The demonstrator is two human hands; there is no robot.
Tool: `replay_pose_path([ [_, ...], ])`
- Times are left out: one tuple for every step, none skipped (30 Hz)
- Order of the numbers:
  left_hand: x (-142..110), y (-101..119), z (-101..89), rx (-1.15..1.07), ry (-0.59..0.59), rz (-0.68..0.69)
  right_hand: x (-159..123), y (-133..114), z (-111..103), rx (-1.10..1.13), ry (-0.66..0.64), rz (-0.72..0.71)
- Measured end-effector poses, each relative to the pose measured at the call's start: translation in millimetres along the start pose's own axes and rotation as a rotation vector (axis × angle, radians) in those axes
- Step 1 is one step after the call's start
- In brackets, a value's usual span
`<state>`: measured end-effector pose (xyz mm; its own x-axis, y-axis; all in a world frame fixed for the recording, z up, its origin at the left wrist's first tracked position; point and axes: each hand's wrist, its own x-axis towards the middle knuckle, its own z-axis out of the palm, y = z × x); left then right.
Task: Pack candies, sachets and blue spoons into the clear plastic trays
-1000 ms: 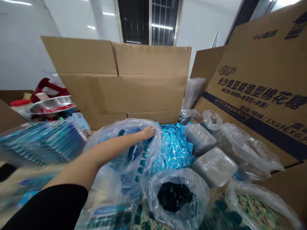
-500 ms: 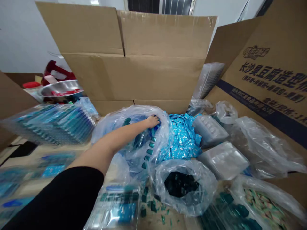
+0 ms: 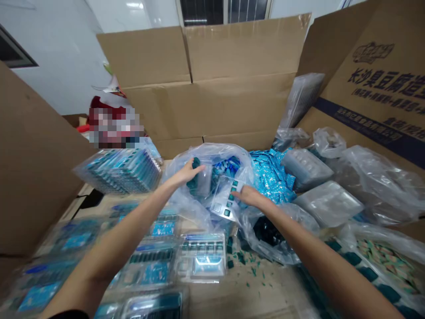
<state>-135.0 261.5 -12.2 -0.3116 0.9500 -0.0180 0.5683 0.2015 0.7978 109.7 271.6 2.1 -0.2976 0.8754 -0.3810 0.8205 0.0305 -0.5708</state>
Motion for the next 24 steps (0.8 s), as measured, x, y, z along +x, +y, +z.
replay_pose_path([
  [-1.6, -1.9, 4.6, -0.007, 0.014, -0.01, 9.0, 0.2, 8.1, -0.002, 0.0, 0.04],
  [-2.1, -2.7, 8.4, -0.003, 0.025, -0.014, 14.4, 2.4, 15.6, 0.004, 0.007, 0.077],
  [-2.1, -2.8, 11.2, 0.004, 0.037, -0.014, 17.2, 5.7, 21.9, 0.018, 0.02, 0.108],
  [-1.9, -2.5, 13.0, 0.006, 0.054, -0.013, 18.1, 9.5, 26.8, 0.038, 0.035, 0.136],
  [-1.8, -2.2, 14.0, 0.006, 0.071, -0.015, 17.8, 13.1, 30.3, 0.066, 0.052, 0.159],
  [-1.9, -2.0, 14.4, 0.001, 0.08, -0.021, 16.7, 16.0, 32.4, 0.099, 0.067, 0.177],
  [-2.3, -2.2, 14.4, -0.009, 0.083, -0.03, 15.2, 18.0, 33.2, 0.138, 0.082, 0.19],
  [-2.7, -2.7, 14.1, -0.025, 0.078, -0.042, 13.3, 19.1, 32.7, 0.18, 0.094, 0.196],
  [-3.2, -3.7, 13.4, -0.045, 0.068, -0.056, 11.2, 19.4, 30.8, 0.224, 0.105, 0.198],
  [-3.4, -5.1, 12.3, -0.067, 0.055, -0.071, 8.6, 19.2, 27.4, 0.268, 0.117, 0.197],
  [-3.4, -6.8, 10.6, -0.092, 0.041, -0.088, 5.7, 19.0, 22.1, 0.31, 0.132, 0.193],
  [-3.1, -8.8, 8.5, -0.117, 0.028, -0.108, 2.6, 19.1, 14.8, 0.349, 0.152, 0.188],
  [-2.5, -10.8, 6.1, -0.142, 0.014, -0.131, -0.7, 20.2, 5.5, 0.383, 0.176, 0.183],
  [-1.7, -12.9, 3.6, -0.167, -0.001, -0.153, -3.8, 22.5, -5.8, 0.412, 0.204, 0.18],
  [-0.9, -14.8, 1.1, -0.19, -0.014, -0.174, -6.4, 26.3, -18.5, 0.435, 0.233, 0.18],
  [0.0, -16.5, -1.1, -0.212, -0.024, -0.193, -8.1, 31.8, -32.0, 0.451, 0.261, 0.188],
  [0.7, -18.1, -2.8, -0.232, -0.03, -0.21, -8.8, 38.9, -45.6, 0.463, 0.286, 0.203],
  [1.2, -19.7, -4.0, -0.25, -0.034, -0.224, -8.3, 47.3, -58.4, 0.47, 0.308, 0.224],
  [1.7, -21.2, -4.6, -0.268, -0.038, -0.237, -6.8, 56.6, -69.5, 0.473, 0.324, 0.252],
  [2.0, -22.9, -4.8, -0.284, -0.041, -0.249, -4.5, 66.3, -78.4, 0.474, 0.335, 0.282],
  [2.4, -24.8, -4.7, -0.299, -0.045, -0.259, -1.4, 76.0, -84.5, 0.472, 0.341, 0.313],
  [2.8, -26.9, -4.4, -0.313, -0.048, -0.269, 2.1, 85.1, -87.9, 0.467, 0.342, 0.344],
  [3.4, -29.4, -4.0, -0.324, -0.05, -0.278, 6.0, 93.4, -88.6, 0.458, 0.339, 0.373],
  [4.2, -32.0, -3.7, -0.333, -0.05, -0.284, 10.2, 100.6, -86.9, 0.446, 0.332, 0.399],
])
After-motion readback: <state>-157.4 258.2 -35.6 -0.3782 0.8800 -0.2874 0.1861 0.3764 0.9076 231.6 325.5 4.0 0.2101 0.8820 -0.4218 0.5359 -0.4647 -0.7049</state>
